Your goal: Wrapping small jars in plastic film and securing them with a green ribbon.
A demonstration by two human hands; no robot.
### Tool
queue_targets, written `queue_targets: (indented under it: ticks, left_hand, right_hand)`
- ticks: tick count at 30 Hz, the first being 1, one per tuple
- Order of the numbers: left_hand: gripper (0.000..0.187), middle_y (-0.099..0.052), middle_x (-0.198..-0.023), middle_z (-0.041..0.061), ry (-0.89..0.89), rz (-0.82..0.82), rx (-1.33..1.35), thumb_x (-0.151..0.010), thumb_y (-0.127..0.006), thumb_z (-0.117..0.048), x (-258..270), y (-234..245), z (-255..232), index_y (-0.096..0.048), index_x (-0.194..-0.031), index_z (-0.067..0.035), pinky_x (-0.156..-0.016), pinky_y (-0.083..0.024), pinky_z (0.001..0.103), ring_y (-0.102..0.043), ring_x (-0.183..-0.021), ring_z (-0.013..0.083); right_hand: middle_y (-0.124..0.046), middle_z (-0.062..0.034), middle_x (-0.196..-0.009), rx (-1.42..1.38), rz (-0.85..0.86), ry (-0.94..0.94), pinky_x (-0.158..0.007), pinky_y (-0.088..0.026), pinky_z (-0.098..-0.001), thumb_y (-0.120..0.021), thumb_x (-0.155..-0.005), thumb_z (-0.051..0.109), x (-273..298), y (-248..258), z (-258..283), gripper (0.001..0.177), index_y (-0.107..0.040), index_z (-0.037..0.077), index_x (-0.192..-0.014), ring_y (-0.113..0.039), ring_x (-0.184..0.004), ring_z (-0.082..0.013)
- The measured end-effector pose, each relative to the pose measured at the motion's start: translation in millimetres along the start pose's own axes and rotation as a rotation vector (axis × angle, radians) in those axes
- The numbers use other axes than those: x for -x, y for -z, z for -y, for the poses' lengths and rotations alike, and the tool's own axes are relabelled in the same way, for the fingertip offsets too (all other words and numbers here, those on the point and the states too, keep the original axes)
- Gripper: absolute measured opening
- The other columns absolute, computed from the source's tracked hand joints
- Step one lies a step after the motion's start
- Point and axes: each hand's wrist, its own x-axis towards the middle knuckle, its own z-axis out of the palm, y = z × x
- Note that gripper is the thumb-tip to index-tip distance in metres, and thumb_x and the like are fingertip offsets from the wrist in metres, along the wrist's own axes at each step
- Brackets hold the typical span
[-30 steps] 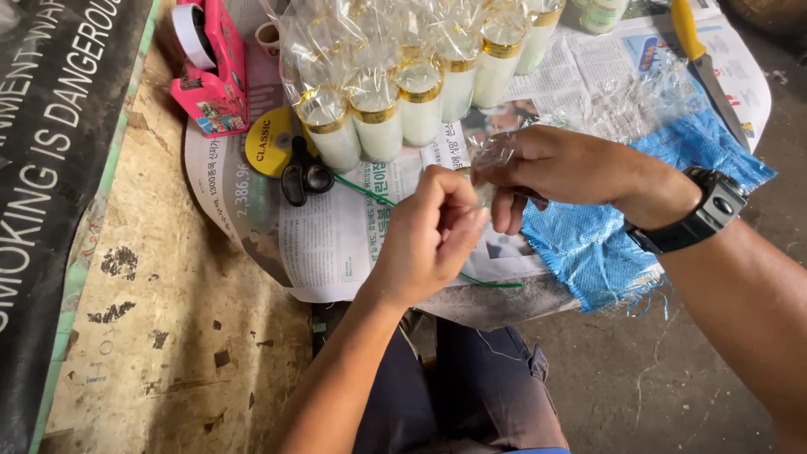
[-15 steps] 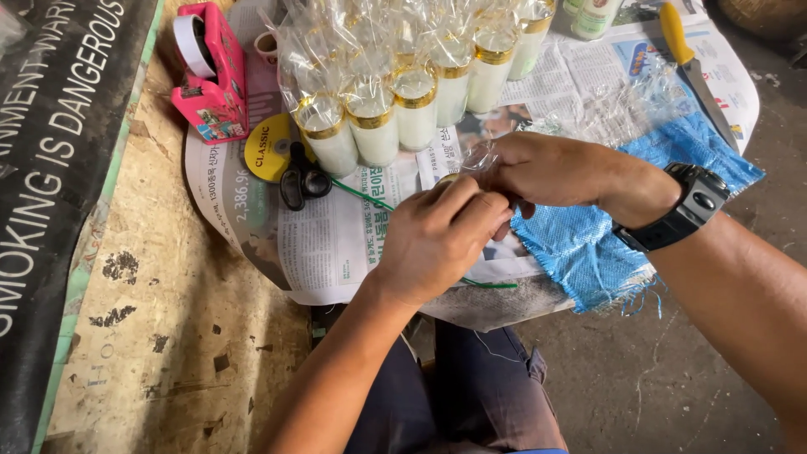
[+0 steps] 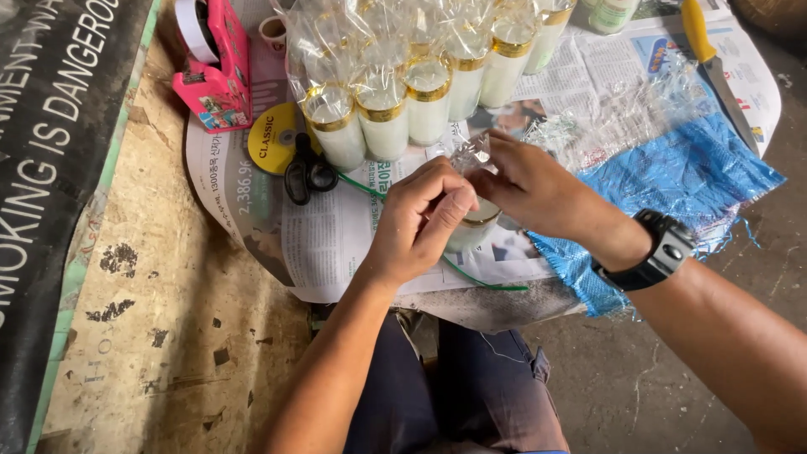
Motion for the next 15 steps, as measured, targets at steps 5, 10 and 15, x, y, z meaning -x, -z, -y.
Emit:
queue_targets:
  ticks: [5, 10, 15]
  left_hand:
    - [0.021, -0.04, -0.06, 0.002, -0.03, -0.003, 0.019, -0.088, -0.046, -0.014, 0, 4, -1, -0.055, -0.071, -0.007, -0.047, -0.036, 0.022, -0.035, -0.051, 0.0069]
    - [0.022, -0.04, -0.058, 0.003, -0.025, 0.012, 0.032, -0.088, -0.046, -0.014, 3, 7, 11, -0.053, -0.069, -0.007, -0.046, -0.035, 0.022, -0.035, -0.05, 0.0081]
    - [0.024, -0.04, -0.057, 0.002, -0.013, 0.002, 0.099, -0.088, -0.045, -0.015, 6, 10, 30, -0.051, -0.067, -0.007, -0.049, -0.034, 0.023, -0.034, -0.052, 0.0069]
  right_hand:
    - [-0.051, -0.0026, -0.064, -0.374, -0.045, -0.083, -0.058, -0.04, -0.0259, -0.041, -0.09, 0.024, 5, -11, 22, 0.032, -0.058, 0.006, -0.07, -0.045, -0.065, -0.0114]
    - [-0.05, -0.002, -0.064, -0.43, -0.094, 0.019, -0.059, -0.04, -0.0238, -0.038, -0.092, 0.028, 1, -25, -10, 0.035, -0.06, 0.006, -0.076, -0.044, -0.066, -0.0095]
    - [-0.05, -0.0033, -0.069, -0.533, -0.141, 0.063, -0.061, -0.04, -0.022, -0.041, -0.092, 0.025, 2, -28, -10, 0.026, -0.054, 0.005, -0.081, -0.047, -0.066, -0.0095]
